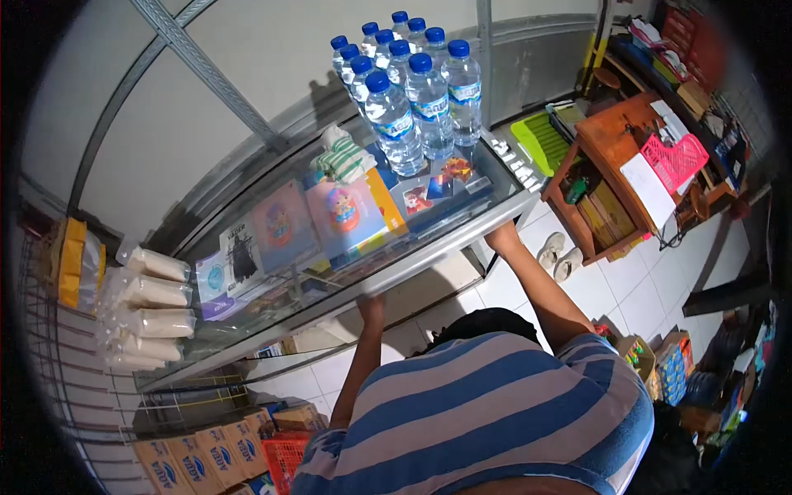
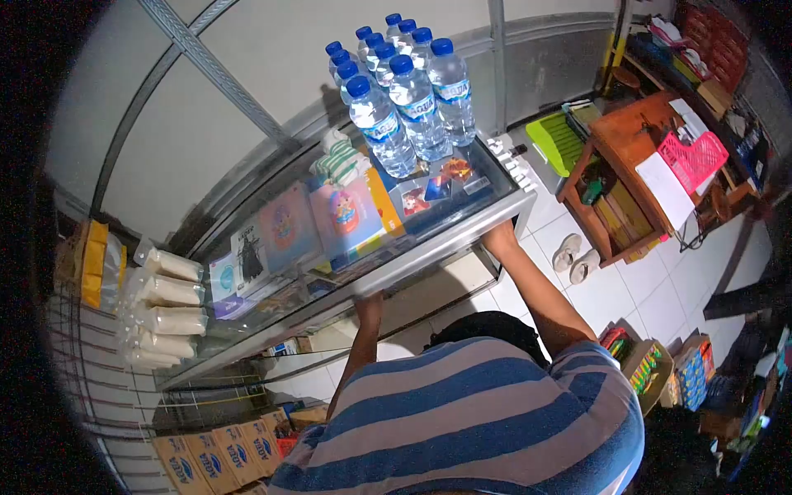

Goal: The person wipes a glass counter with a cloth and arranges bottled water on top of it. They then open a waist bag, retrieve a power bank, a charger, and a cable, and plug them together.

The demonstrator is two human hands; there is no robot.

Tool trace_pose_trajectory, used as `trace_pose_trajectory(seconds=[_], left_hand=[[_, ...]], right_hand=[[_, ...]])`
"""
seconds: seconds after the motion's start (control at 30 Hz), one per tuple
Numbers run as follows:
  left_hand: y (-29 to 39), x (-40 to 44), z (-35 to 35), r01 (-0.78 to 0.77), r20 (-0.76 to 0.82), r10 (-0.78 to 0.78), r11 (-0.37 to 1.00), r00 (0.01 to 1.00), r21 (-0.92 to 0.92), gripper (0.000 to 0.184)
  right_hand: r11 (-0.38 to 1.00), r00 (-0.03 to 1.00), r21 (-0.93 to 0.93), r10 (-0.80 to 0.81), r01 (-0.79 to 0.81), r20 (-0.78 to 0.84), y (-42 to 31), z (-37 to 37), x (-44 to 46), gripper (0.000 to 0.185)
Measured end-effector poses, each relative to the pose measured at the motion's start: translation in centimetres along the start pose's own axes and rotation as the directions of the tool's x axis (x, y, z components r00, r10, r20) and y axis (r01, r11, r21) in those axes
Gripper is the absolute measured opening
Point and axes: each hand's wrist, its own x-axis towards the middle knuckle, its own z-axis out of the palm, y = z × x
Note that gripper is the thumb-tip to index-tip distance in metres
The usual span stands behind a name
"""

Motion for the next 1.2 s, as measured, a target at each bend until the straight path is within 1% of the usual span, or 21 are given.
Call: trace_pose_trajectory(seconds=[0.03,0.17,0.2,0.27,0.33,0.37,0.4,0.43,0.47,0.5,0.53,0.67,0.7,0.83,1.03,1.17,1.2], left_hand=[[0.6,0.2,0.4,-0.029,-0.021,0.029,0.999,0.999,0.025,0.025],[2.5,0.7,2.0,-0.112,-0.090,0.125,0.985,0.988,0.134,0.027],[2.8,0.9,2.4,-0.126,-0.103,0.144,0.979,0.984,0.161,0.027],[3.0,1.0,3.1,-0.147,-0.126,0.177,0.965,0.976,0.218,0.029],[2.7,0.7,3.5,-0.156,-0.143,0.201,0.948,0.969,0.278,0.031],[1.8,0.7,3.4,-0.080,-0.150,0.110,0.977,0.983,0.197,0.029],[0.9,0.6,3.5,-0.002,-0.150,0.019,0.994,0.988,0.113,0.027],[2.5,0.3,3.9,0.023,-0.158,-0.005,0.993,0.987,0.115,0.027],[6.0,0.2,4.4,0.143,-0.210,-0.127,0.988,0.969,0.060,0.025],[7.9,0.2,4.8,0.255,-0.255,-0.246,0.967,0.935,-0.001,0.024],[7.7,0.3,5.1,0.271,-0.262,-0.262,0.963,0.929,0.000,0.024],[7.3,-0.1,5.6,0.319,-0.299,-0.352,0.935,0.887,-0.157,0.024],[7.1,-0.3,5.7,0.327,-0.301,-0.361,0.932,0.883,-0.157,0.024],[6.0,-0.6,6.3,0.154,-0.347,-0.240,0.954,0.907,-0.256,0.027],[7.4,-0.9,6.5,0.166,-0.338,-0.239,0.959,0.910,-0.230,0.030],[4.8,-1.2,6.7,-0.079,-0.374,-0.012,0.970,0.927,-0.228,0.031],[5.3,-1.1,6.6,-0.082,-0.377,-0.010,0.970,0.926,-0.227,0.031]], right_hand=[[1.000,1.000,0.013,-0.007,0.007,0.009,0.6,0.2,0.3,0.036],[0.943,0.972,0.272,0.142,-0.190,0.188,2.5,0.5,-0.6,0.033],[0.942,0.969,0.277,0.136,-0.191,0.206,2.9,0.6,-0.8,0.033],[0.991,0.985,0.135,-0.043,0.021,0.165,3.4,0.3,-1.3,0.031],[0.973,0.962,-0.006,-0.228,0.231,0.154,3.8,0.1,-1.6,0.030],[0.973,0.957,0.006,-0.228,0.231,0.177,3.7,0.1,-1.3,0.030],[0.991,0.963,-0.040,-0.113,0.126,0.245,3.5,0.2,-1.1,0.030],[0.995,0.952,-0.098,0.006,0.025,0.306,3.2,0.4,-0.8,0.030],[0.984,0.925,-0.164,0.125,-0.069,0.358,3.0,0.4,-0.6,0.031],[0.959,0.885,-0.237,0.242,-0.156,0.398,3.0,0.5,-0.6,0.031],[0.960,0.877,-0.236,0.242,-0.153,0.415,3.3,0.5,-0.7,0.031],[0.938,0.841,-0.116,0.344,-0.327,0.417,3.9,-0.1,-1.6,0.033],[0.938,0.836,-0.119,0.345,-0.326,0.426,3.7,-0.2,-1.5,0.033],[0.919,0.853,-0.167,0.393,-0.357,0.343,2.4,0.4,-0.4,0.038],[0.915,0.803,-0.175,0.404,-0.364,0.439,2.6,0.0,-0.2,0.041],[0.966,0.881,0.015,0.231,-0.260,0.413,1.3,-1.5,0.6,0.040],[0.966,0.882,0.019,0.227,-0.257,0.413,1.3,-1.4,0.5,0.040]])
